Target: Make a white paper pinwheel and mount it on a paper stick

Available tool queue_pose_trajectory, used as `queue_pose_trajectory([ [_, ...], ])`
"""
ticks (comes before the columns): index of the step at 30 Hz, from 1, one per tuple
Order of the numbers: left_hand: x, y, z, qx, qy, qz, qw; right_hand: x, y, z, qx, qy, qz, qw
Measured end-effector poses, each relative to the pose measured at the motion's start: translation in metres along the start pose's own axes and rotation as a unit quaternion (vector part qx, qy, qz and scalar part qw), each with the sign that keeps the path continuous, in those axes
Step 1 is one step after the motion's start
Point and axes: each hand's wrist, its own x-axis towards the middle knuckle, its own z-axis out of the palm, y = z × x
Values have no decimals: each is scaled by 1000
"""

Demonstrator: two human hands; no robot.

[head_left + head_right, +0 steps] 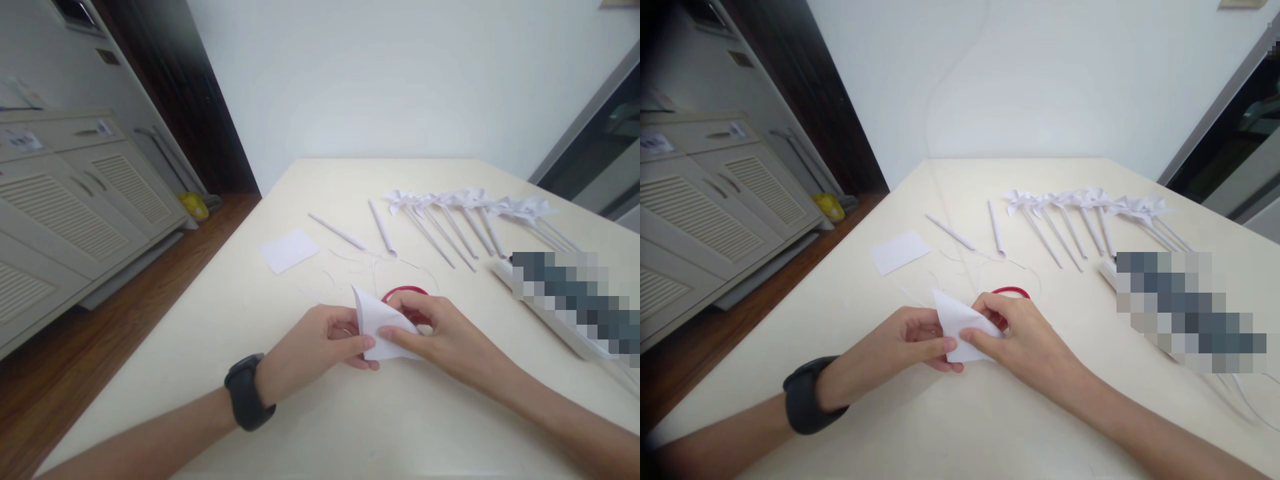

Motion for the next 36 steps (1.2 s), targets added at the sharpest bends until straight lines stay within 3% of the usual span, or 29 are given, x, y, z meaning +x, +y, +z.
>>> queue_pose_trajectory([
  [16, 1, -3, -6, 34, 9, -50, 998, 2, 5, -1, -20, -1, 5, 1000],
  [23, 0, -6, -7, 29, 1, -35, 999, 0, 2, -2, -14, 0, 8, 1000],
  [31, -1, -1, -4, 23, -12, -18, 999, 2, 5, -2, 40, -70, 55, 995],
  [36, -1, -1, -4, 2, -17, -24, 1000, 1, 5, -2, 54, -80, 62, 993],
])
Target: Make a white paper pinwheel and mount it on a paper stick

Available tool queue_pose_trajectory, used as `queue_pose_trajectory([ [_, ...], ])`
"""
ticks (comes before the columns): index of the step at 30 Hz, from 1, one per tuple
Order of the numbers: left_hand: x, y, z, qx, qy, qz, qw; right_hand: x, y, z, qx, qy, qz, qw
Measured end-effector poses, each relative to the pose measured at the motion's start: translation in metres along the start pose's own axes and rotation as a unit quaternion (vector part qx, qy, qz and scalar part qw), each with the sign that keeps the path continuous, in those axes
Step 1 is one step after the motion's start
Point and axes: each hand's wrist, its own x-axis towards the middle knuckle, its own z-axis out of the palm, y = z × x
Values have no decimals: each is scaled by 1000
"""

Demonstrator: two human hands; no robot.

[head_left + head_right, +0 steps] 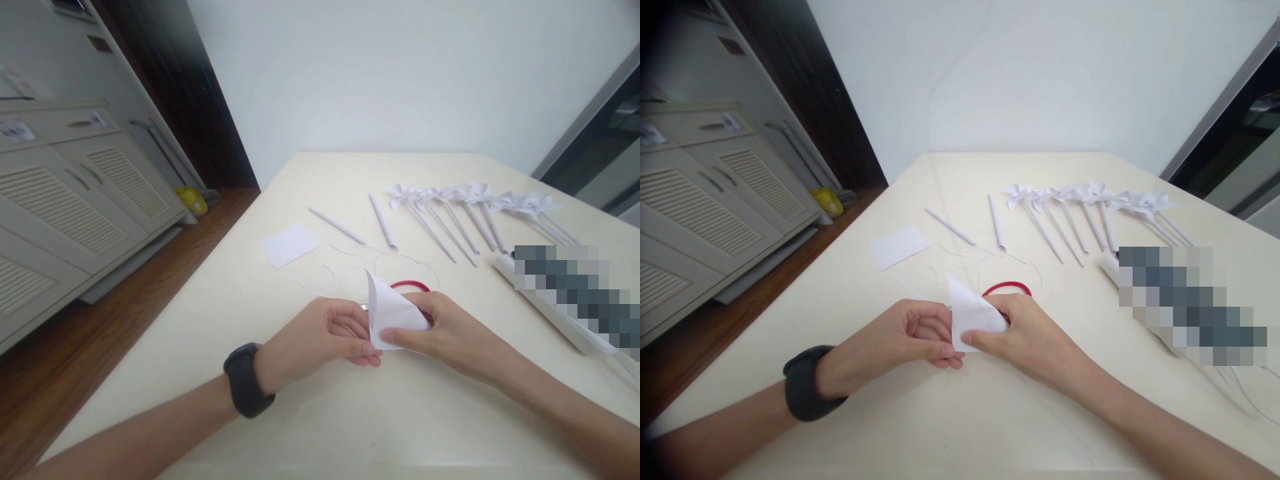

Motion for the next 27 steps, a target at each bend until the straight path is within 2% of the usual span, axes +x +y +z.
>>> queue_pose_trajectory([
  [27, -1, 1, 0, 9, 11, 5, 1000, -1, -6, -2, 13, 27, 4, 1000],
])
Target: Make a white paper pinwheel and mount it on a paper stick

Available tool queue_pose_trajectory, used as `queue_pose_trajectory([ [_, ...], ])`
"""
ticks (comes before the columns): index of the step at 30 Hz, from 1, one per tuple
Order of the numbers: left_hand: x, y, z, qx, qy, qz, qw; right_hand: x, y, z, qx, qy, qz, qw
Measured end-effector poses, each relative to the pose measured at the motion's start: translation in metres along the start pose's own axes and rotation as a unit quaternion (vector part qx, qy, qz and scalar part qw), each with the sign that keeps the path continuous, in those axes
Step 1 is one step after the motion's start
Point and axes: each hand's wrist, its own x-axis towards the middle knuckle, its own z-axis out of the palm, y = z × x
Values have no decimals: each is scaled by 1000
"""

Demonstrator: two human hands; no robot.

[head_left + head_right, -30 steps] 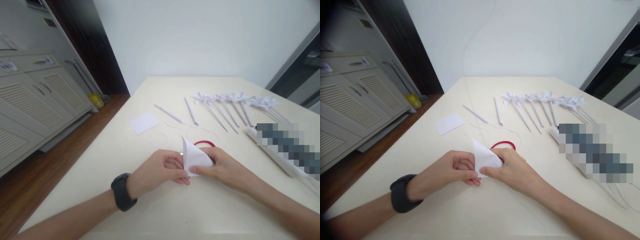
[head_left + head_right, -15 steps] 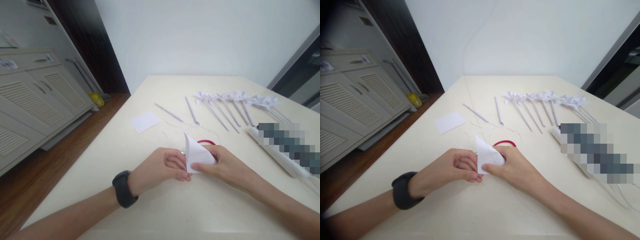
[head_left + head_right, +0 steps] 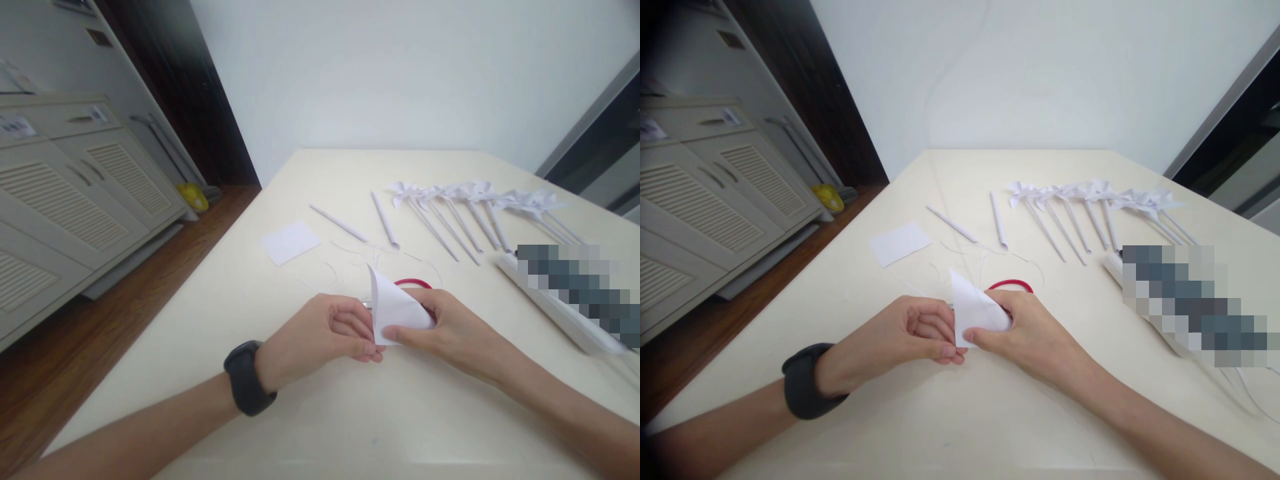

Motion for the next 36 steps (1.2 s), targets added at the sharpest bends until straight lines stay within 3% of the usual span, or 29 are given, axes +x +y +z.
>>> queue_pose_trajectory([
  [36, -1, 2, 1, 0, 2, 1, 1000, 0, 1, 1, -4, -3, 5, 1000],
])
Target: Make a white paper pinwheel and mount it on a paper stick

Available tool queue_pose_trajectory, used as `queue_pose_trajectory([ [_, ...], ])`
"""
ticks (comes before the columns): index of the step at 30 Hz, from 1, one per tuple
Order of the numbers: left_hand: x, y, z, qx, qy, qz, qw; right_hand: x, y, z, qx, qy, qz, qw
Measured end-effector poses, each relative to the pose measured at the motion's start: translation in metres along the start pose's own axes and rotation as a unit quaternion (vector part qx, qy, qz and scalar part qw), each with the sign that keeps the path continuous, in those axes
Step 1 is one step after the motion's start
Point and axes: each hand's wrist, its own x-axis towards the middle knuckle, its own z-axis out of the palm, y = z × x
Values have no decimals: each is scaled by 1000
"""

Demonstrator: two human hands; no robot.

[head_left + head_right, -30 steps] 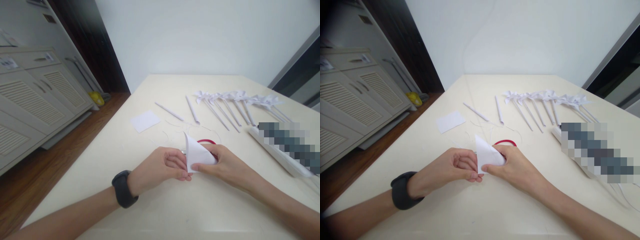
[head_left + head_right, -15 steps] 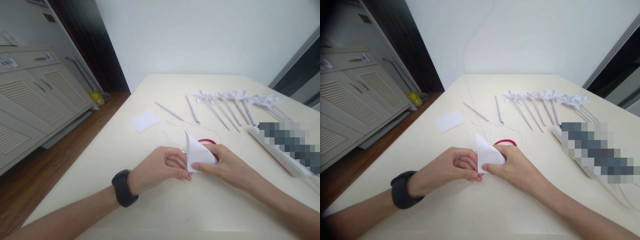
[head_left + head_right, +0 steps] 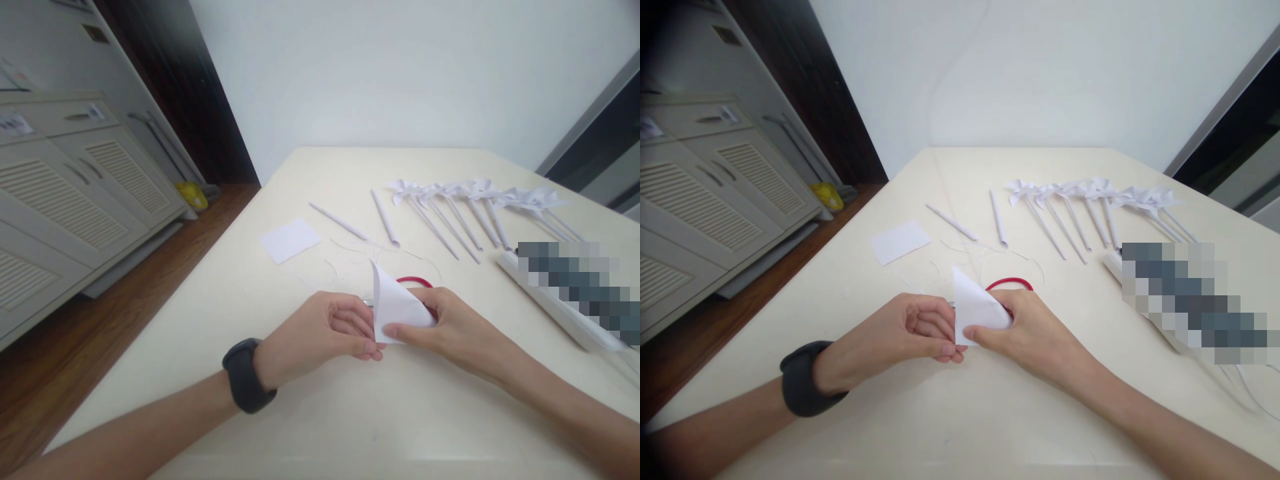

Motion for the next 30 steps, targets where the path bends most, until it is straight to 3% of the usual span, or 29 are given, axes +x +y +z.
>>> queue_pose_trajectory([
  [11, 2, 2, 3, 36, 33, 7, 999, -2, -2, 1, 1, 22, -15, 1000],
  [19, 0, 9, 2, 107, 63, 15, 992, -2, -3, -19, 73, 33, -29, 996],
  [23, 2, 4, 0, 120, 81, 50, 988, -4, -1, -23, 89, 31, -28, 995],
  [30, 0, 8, -1, 126, 64, 37, 989, -3, 6, -21, 122, 38, -38, 991],
])
